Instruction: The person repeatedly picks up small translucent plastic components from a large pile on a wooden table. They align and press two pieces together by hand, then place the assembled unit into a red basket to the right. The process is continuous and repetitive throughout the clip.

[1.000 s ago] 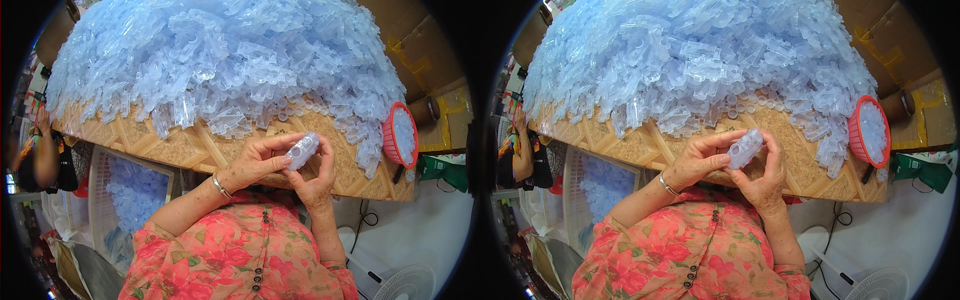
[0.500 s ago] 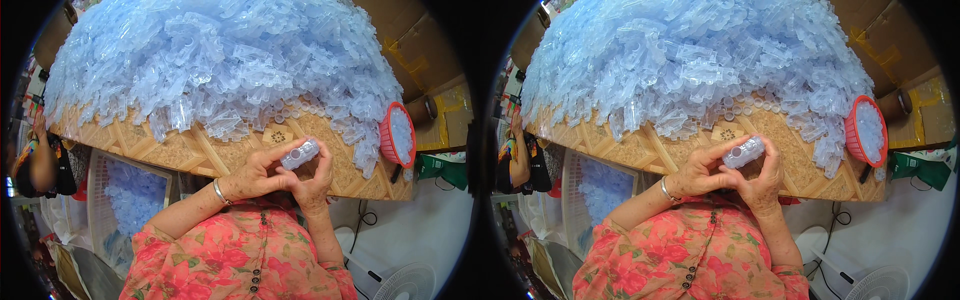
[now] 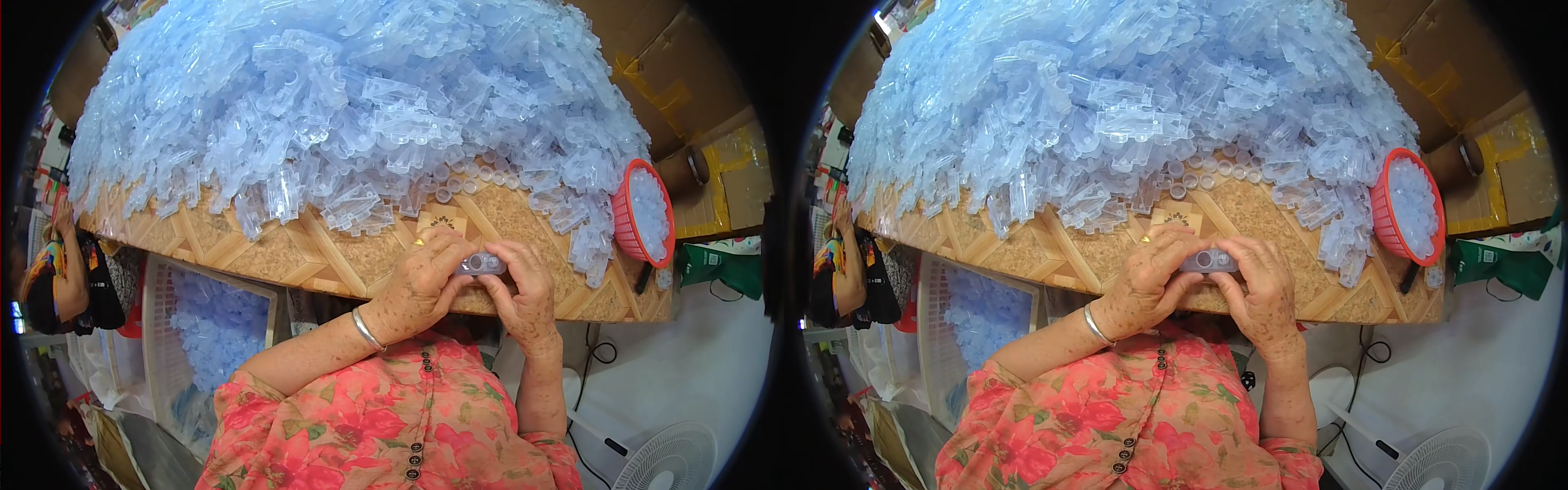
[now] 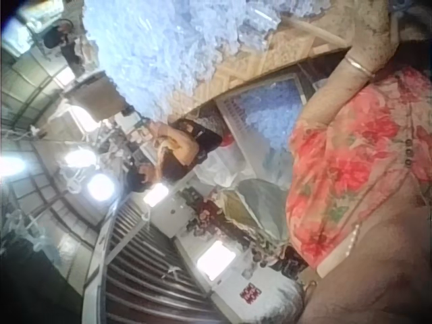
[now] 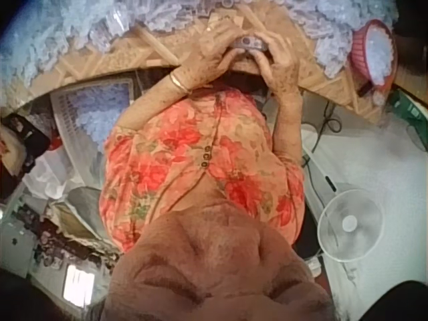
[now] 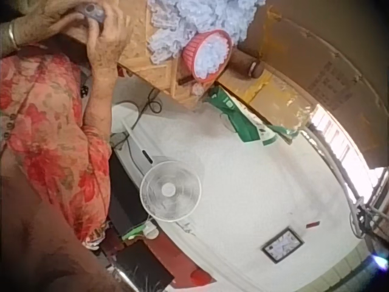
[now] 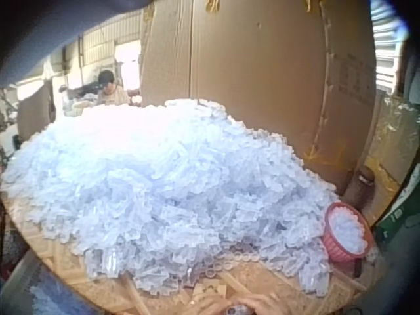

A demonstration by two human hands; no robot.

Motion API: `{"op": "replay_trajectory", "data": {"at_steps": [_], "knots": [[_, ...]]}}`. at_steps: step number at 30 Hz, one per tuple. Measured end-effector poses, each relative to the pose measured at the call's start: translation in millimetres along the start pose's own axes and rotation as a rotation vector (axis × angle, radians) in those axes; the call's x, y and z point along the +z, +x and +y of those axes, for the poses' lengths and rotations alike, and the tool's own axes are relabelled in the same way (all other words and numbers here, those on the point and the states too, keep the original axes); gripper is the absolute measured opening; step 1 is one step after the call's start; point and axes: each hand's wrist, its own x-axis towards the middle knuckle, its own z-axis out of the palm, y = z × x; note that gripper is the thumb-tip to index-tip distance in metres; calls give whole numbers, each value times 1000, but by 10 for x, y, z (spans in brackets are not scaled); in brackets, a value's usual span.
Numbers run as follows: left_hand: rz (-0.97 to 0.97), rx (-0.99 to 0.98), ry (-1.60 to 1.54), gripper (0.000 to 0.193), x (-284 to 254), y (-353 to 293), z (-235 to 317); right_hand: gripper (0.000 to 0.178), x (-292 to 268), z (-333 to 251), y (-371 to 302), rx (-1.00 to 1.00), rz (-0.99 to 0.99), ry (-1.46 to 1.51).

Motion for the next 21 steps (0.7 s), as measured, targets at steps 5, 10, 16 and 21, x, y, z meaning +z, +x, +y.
{"op": "replay_trajectory", "data": {"at_steps": [5, 10, 16, 21], "knots": [[-13, -31, 24, 40, 2, 27, -11, 40, 37, 21, 2, 13, -12, -16], [-9, -2, 69, 39, -13, 35, -5, 38, -57, 17, 75, 17, -81, 29], [19, 18, 16, 43, -3, 38, -16, 31, -147, 88, 475, 131, -36, -120], [38, 26, -14, 44, 0, 9, -51, 27, 100, 375, 709, 76, -14, -465]]}}
